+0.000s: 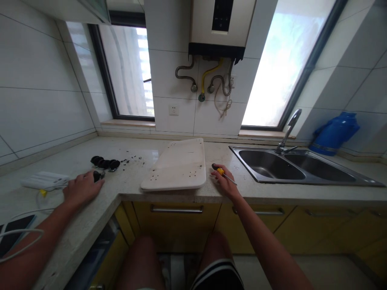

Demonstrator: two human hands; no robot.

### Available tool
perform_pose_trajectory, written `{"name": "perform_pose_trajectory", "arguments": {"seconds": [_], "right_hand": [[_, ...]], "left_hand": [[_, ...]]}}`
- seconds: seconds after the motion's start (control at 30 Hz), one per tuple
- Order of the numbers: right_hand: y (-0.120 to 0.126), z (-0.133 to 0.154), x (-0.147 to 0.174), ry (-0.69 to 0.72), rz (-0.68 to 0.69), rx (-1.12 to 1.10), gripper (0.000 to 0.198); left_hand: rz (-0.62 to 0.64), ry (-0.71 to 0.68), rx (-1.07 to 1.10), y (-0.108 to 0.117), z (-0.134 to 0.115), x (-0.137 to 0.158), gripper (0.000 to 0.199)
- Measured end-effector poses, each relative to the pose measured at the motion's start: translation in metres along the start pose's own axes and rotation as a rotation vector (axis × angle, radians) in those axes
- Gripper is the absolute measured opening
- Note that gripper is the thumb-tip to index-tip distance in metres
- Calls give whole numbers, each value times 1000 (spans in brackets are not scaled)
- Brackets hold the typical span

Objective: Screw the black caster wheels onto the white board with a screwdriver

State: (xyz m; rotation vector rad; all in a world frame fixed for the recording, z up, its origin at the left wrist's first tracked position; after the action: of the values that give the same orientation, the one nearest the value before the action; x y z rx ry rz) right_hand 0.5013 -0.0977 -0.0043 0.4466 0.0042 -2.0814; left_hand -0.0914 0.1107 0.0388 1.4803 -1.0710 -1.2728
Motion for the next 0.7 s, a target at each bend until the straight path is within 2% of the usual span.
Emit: {"name": "perform_pose_trajectory", "arguments": {"seconds": [0.17,0.27,0.33,0.43,0.53,0.6,0.63,0.7], "right_hand": [[0,-3,0,11,27,19,40],[1,-3,2,26,23,34,40],[1,-2,2,33,16,43,40],[0,1,2,38,5,46,37],[2,1,1,17,-20,28,38],[4,-1,0,-11,-36,4,39],[5,-2,0,-23,-43,-12,39],[6,-5,1,-39,-59,-52,40]], "left_hand": [[-10,-40,67,-10,-4,-4,52],[-28,-40,144,-7,-12,-7,50],[-36,-80,216,0,-27,-7,52],[-27,-224,350,14,-71,-1,53],[15,-481,491,29,-140,18,59],[0,-656,492,35,-184,33,59],[-16,-692,458,35,-200,38,56],[-41,-652,400,29,-216,37,52]]}}
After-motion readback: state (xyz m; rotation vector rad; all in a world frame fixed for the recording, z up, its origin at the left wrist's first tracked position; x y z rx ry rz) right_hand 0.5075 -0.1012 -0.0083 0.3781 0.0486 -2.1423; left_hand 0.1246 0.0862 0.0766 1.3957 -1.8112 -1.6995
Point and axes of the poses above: each hand's wrist, its own x-axis away from the middle knuckle, its own y-axis out of the back of the hand, z = x × y, the point moved 8 cm from there along -x, towards the middle knuckle, and after that the axes turned 12 degrees about -x, right-handed, at the moved point
